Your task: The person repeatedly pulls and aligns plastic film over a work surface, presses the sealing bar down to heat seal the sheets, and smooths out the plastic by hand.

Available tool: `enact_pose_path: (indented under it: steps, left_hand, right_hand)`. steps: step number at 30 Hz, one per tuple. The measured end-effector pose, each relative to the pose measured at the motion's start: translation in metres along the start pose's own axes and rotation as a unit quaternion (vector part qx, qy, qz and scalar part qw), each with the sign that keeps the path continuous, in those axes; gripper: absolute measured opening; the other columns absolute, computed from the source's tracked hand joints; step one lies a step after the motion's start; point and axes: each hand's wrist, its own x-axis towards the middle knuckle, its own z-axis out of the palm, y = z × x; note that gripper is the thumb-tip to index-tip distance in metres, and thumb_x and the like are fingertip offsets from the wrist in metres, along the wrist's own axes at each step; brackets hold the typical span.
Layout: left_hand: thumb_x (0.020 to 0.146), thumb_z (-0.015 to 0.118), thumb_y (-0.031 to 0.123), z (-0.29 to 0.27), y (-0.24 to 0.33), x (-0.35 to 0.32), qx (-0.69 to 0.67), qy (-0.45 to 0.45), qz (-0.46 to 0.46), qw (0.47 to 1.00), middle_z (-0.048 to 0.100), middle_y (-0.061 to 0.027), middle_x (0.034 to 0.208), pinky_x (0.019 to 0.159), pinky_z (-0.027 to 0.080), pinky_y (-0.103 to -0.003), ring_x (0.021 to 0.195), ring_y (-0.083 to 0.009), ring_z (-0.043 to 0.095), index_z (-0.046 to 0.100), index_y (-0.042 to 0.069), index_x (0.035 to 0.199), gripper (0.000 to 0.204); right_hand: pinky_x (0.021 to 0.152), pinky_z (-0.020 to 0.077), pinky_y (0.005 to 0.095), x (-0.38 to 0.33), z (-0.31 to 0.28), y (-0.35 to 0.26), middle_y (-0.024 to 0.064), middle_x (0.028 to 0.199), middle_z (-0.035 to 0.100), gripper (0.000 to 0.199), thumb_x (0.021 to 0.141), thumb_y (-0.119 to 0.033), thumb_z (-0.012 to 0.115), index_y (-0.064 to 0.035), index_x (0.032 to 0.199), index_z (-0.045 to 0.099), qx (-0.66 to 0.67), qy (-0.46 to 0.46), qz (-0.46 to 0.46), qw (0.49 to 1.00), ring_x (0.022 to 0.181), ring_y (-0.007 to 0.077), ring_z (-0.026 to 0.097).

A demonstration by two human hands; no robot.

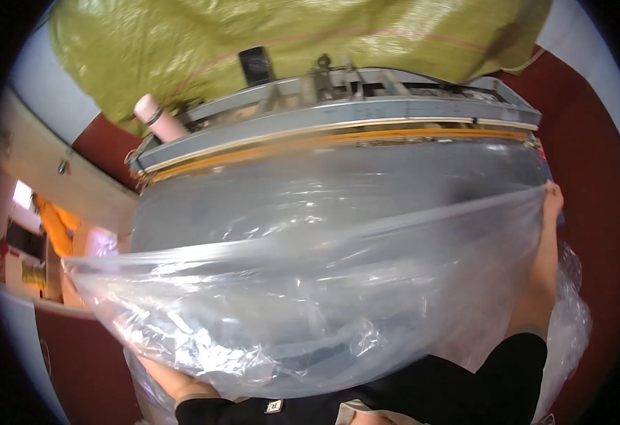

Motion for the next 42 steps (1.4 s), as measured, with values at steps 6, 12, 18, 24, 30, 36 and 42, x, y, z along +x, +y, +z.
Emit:
enact_pose_path:
  steps: [6,12,18,24,30,36,42]
  left_hand:
    - [0.084,0.05,0.01,-0.081,0.04,0.077,0.052,0.216,-0.189,0.957,0.052,-0.0093,0.109,0.087,0.038,-0.027,0.099,-0.0175,0.049,0.051,0.003,0.111,0.027]
    - [0.085,0.046,0.038,0.219,0.094,-0.003,0.263,-0.59,0.168,0.744,0.043,-0.015,0.124,0.098,0.026,-0.042,0.121,-0.0314,0.032,0.041,0.002,0.123,0.052]
    - [0.081,0.049,0.04,0.181,-0.065,-0.054,0.401,-0.455,-0.041,0.794,0.021,-0.0164,0.137,0.102,0.018,-0.042,0.129,-0.0323,0.013,0.026,0.004,0.131,0.066]
    - [0.077,0.054,0.026,0.201,-0.066,-0.039,0.428,-0.416,0.012,0.802,0.039,-0.0142,0.127,0.091,0.035,-0.04,0.111,-0.0332,0.04,0.041,0.006,0.121,0.05]
    - [0.077,0.056,0.03,0.22,-0.081,-0.029,0.456,-0.333,0.089,0.82,0.055,-0.0101,0.083,0.066,0.044,-0.036,0.079,-0.0283,0.05,0.059,0.004,0.097,0.032]
    - [0.074,0.061,0.018,0.23,-0.094,-0.031,0.419,-0.252,0.133,0.862,0.05,-0.0102,0.068,0.061,0.041,-0.036,0.07,-0.0285,0.048,0.057,0.001,0.067,0.019]
    - [0.068,0.067,0.016,0.235,-0.114,-0.034,0.389,-0.184,0.03,0.902,0.05,-0.0121,0.068,0.06,0.04,-0.036,0.067,-0.029,0.048,0.051,0.0,0.059,0.024]
  right_hand:
    - [0.07,0.0409,0.0313,-0.005,0.029,-0.005,0.0113,0.079,0.06,0.032,0.084,-0.034,0.05,-0.0026,0.087,0.057,-0.048,-0.021,0.026,0.998,0.073,0.0186,0.052]
    - [0.071,0.0407,0.0311,0.004,0.004,0.011,0.0118,0.079,0.059,0.034,0.084,-0.035,0.049,-0.0025,0.089,0.057,-0.061,0.013,0.059,0.996,0.074,0.0194,0.052]
    - [0.075,0.0403,0.0316,0.009,0.015,0.025,0.012,0.085,0.059,0.038,0.084,-0.038,0.048,-0.0017,0.093,0.056,-0.078,0.0,0.023,0.997,0.078,0.0207,0.052]
    - [0.071,0.0399,0.0269,0.015,0.011,0.039,0.0047,0.081,0.057,0.035,0.086,-0.034,0.048,-0.0007,0.093,0.056,-0.032,-0.017,0.056,0.998,0.074,0.0144,0.049]
    - [0.058,0.0348,0.0203,0.014,0.004,0.047,-0.0045,0.072,0.048,0.03,0.085,-0.032,0.052,-0.003,0.089,0.058,0.207,-0.03,0.125,0.97,0.064,0.0063,0.042]
    - [0.059,0.035,0.0204,-0.003,-0.034,0.016,-0.0048,0.07,0.046,0.026,0.084,-0.034,0.053,-0.0088,0.082,0.056,0.238,-0.027,0.161,0.958,0.064,0.0063,0.042]
    - [0.066,0.0369,0.0205,-0.015,-0.09,-0.021,-0.0039,0.076,0.048,0.027,0.085,-0.035,0.05,-0.0083,0.086,0.054,0.283,-0.034,0.161,0.945,0.071,0.0071,0.044]
